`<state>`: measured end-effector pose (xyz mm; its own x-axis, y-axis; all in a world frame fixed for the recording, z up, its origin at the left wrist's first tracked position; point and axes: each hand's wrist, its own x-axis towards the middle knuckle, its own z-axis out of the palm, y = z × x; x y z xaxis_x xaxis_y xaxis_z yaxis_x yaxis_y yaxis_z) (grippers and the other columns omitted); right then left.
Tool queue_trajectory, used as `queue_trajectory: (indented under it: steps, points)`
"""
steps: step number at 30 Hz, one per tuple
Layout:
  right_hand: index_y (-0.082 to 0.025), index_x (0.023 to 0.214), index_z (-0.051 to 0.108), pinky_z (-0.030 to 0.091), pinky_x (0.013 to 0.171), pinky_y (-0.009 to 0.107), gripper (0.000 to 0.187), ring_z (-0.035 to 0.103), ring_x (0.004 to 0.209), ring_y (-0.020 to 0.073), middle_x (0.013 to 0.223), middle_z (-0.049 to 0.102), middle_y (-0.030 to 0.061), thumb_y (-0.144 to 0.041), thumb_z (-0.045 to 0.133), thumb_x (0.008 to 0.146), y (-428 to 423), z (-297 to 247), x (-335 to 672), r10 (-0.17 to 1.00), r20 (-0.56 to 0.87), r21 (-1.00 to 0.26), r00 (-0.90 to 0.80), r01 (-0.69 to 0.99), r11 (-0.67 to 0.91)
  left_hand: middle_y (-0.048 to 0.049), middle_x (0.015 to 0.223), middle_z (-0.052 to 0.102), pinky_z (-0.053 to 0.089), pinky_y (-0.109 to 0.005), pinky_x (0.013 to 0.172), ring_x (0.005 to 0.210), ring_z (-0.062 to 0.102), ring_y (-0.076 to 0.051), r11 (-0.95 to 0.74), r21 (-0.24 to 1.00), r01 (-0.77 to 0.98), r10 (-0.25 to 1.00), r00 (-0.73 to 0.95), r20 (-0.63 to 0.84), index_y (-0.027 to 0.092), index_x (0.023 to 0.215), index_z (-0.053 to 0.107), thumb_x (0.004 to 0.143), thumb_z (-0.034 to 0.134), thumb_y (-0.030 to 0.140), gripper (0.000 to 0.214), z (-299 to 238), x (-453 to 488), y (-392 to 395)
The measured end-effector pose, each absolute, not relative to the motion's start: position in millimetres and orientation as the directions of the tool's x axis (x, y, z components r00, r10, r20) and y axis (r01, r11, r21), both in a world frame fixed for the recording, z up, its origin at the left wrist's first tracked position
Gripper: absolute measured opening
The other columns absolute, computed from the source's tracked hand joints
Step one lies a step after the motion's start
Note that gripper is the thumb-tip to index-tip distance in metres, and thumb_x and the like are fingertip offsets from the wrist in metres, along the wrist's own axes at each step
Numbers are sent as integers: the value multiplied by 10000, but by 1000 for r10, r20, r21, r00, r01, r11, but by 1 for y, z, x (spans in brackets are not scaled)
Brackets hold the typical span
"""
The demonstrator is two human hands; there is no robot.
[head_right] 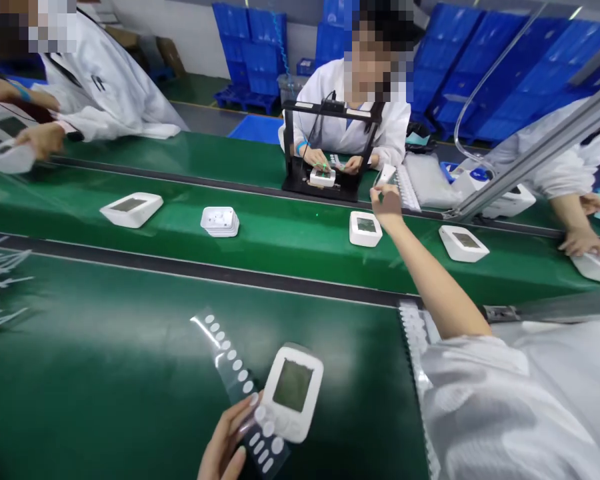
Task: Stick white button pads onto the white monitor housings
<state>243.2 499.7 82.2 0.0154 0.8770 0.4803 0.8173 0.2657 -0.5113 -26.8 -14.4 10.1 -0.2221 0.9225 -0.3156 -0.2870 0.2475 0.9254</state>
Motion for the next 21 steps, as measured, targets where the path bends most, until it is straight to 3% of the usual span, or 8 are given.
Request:
queue_trajectory:
  steps: [3,6,10,13,17,21]
  points:
    - [-167,909,653,508,865,387,229,605,1007,241,1050,650,128,-350,515,906,406,97,223,836,523,-543,-164,692,476,-121,1459,465,372,-435,1107,1341,432,-309,266,911,-316,961,18,-275,242,1371,451,887,574,417,529,6,-13,-21]
    - [-187,900,645,525,799,337,214,623,928,202,1005,651,87,-361,522,913,295,111,202,831,508,-621,-227,572,536,-118,1521,370,301,-442,1151,1398,344,-286,283,910,-302,947,240,-214,257,1418,382,913,564,324,541,3,-3,-17]
    - [-204,847,639,518,702,292,183,616,742,163,802,642,31,-318,521,927,153,110,182,865,239,-737,-441,498,457,-142,1457,455,373,-436,1111,1342,438,-276,228,931,-285,972,113,-204,220,1334,458,906,575,302,451,7,3,-7]
    - [-226,881,658,535,708,285,172,634,777,163,859,649,39,-290,509,938,75,94,174,847,67,-831,-527,440,339,-134,1360,562,440,-412,1056,1234,559,-251,235,933,-272,972,73,-224,218,1305,478,887,597,305,443,16,0,-3]
    - [-255,933,682,546,843,361,121,646,940,203,1072,612,82,-264,563,909,27,64,167,904,185,-850,-385,400,344,-88,1044,737,511,-391,969,1033,683,-228,280,908,-313,960,72,-271,197,1303,477,849,641,333,502,27,-4,0]
    - [-271,911,702,577,769,353,145,660,828,182,1057,598,82,-231,563,907,15,41,162,908,302,-848,-290,353,394,-56,900,760,575,-382,858,918,718,-228,326,870,-371,942,44,-334,173,1334,442,815,676,369,603,30,2,-2]
